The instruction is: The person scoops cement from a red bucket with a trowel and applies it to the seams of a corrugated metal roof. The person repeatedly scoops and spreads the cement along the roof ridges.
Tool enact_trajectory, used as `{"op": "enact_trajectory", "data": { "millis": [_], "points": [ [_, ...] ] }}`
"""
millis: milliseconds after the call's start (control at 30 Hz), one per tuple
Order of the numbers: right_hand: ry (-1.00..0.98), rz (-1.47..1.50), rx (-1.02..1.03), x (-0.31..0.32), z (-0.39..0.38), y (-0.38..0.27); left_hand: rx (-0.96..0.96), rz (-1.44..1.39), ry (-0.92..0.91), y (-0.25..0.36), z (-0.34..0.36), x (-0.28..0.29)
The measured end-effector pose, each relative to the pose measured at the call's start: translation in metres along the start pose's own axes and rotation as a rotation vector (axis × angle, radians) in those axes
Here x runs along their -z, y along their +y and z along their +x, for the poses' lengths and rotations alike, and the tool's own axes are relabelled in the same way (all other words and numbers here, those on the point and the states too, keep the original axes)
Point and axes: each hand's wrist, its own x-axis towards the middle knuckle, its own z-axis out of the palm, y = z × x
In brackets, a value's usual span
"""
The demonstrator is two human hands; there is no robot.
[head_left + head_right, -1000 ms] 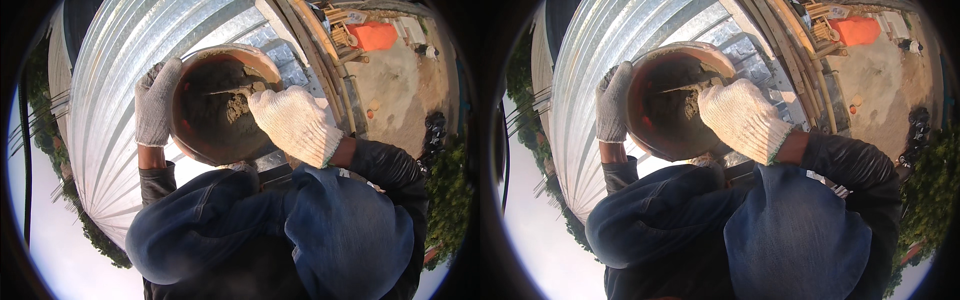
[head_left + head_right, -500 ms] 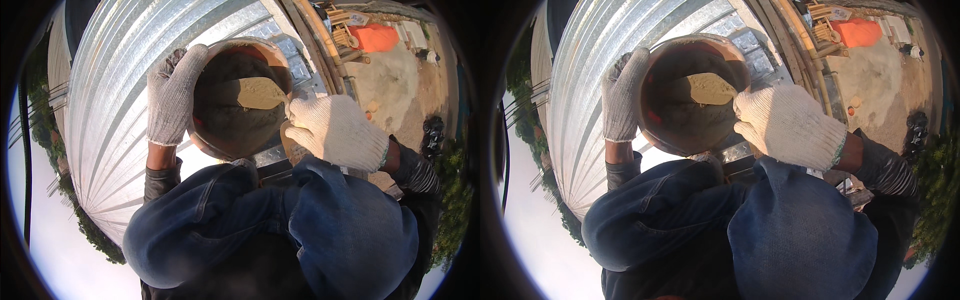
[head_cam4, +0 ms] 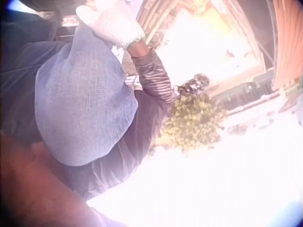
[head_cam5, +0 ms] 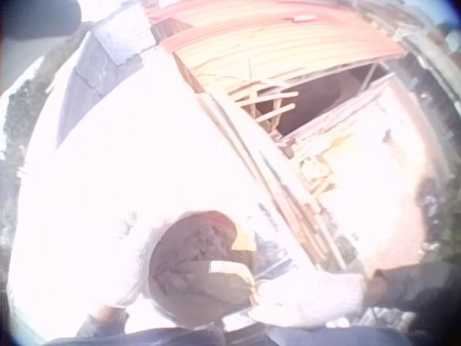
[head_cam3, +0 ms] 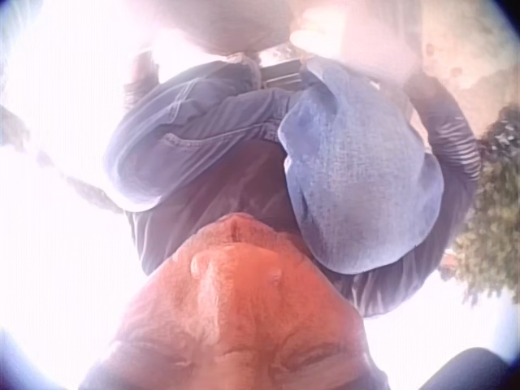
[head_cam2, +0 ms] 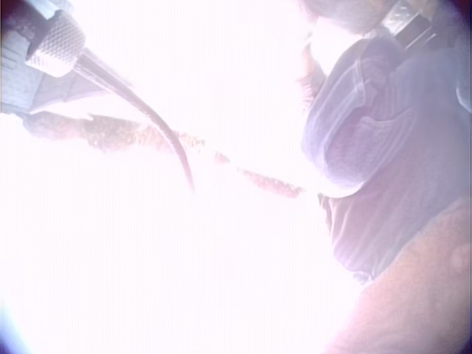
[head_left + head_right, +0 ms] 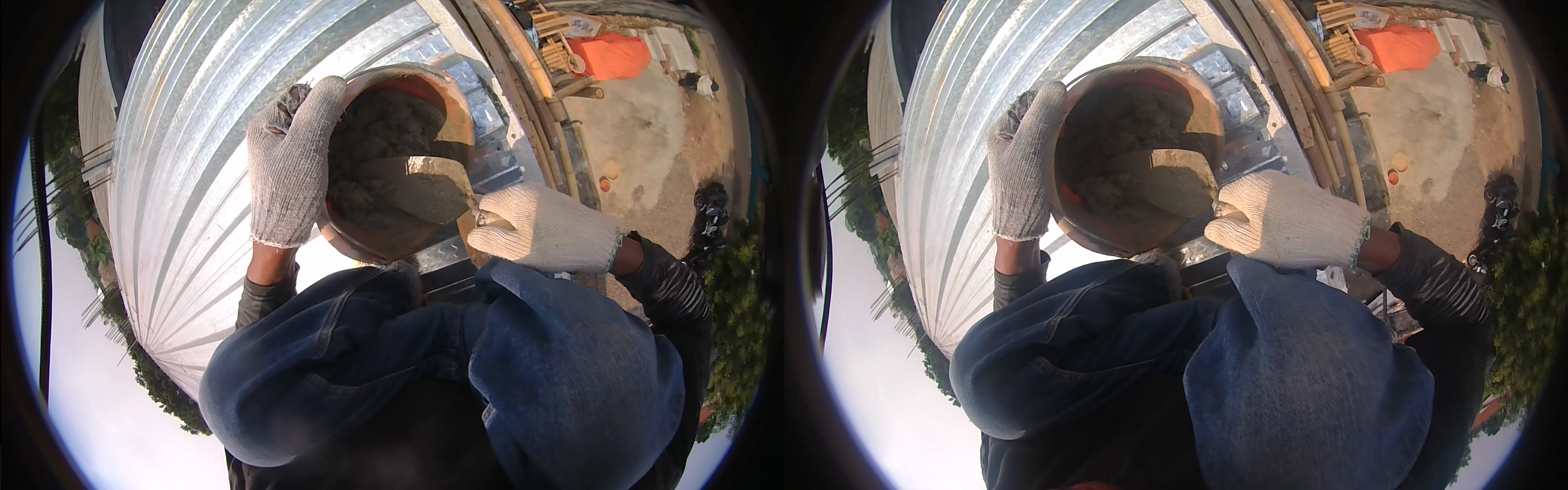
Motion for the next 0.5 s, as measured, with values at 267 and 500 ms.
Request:
{"op": "enact_trajectory", "data": {
  "millis": [267, 500],
  "points": [
    [-0.089, 0.075, 0.005, -0.020, 0.022, -0.008, -0.009, 0.034, 0.008, -0.004, 0.001, 0.007],
    [0.021, 0.217, 0.090, -0.026, -0.016, 0.027, 0.038, -0.015, 0.034, -0.004, 0.004, 0.013]
  ]
}}
